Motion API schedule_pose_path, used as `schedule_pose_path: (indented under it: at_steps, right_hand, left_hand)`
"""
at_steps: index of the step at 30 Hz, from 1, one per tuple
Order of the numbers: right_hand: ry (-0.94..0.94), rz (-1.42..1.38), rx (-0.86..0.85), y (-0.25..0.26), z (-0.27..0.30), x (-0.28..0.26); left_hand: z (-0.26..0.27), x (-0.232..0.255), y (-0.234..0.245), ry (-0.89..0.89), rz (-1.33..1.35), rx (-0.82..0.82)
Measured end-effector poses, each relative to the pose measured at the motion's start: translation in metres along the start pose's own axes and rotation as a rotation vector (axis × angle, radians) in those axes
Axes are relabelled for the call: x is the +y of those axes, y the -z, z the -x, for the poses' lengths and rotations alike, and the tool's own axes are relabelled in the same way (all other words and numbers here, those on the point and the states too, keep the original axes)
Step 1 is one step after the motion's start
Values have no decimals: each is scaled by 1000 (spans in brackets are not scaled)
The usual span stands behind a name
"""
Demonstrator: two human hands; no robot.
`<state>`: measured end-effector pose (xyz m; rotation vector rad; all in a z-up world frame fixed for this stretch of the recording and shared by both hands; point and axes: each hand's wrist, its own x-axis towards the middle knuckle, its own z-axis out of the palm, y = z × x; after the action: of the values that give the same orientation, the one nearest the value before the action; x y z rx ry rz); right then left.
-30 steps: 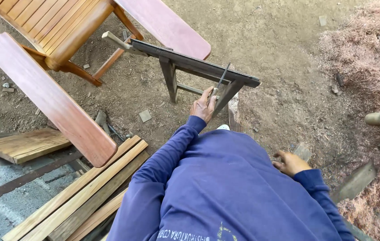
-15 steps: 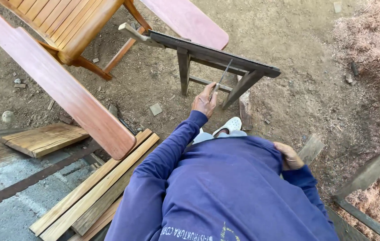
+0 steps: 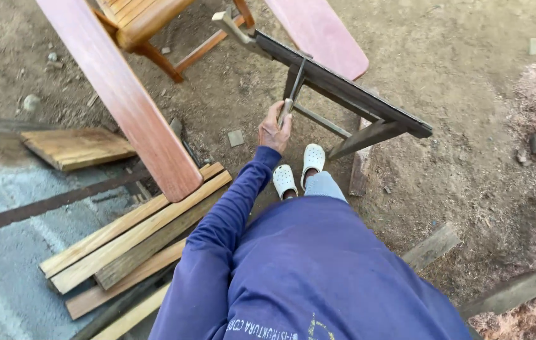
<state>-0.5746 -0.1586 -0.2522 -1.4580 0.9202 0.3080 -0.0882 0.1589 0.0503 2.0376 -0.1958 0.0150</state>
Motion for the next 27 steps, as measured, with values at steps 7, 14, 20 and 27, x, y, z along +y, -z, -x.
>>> schedule_pose_path:
  at_steps: [7,14,20,27]
  right_hand:
    - [149,138,143,40,-85,-78]
    - [-284,-667,478,116,-189,-199]
    - [-256,-163,437,106,-144,-216]
    - [-289,-398,-4,85,-135,-126]
  left_hand:
    - [-43,26,2,-10,-207,63]
    - [-44,31,-3,-24,-348,30]
    - [-28,26,-3,-19,-414,52]
    - [-48,19,-7,11,-170,69]
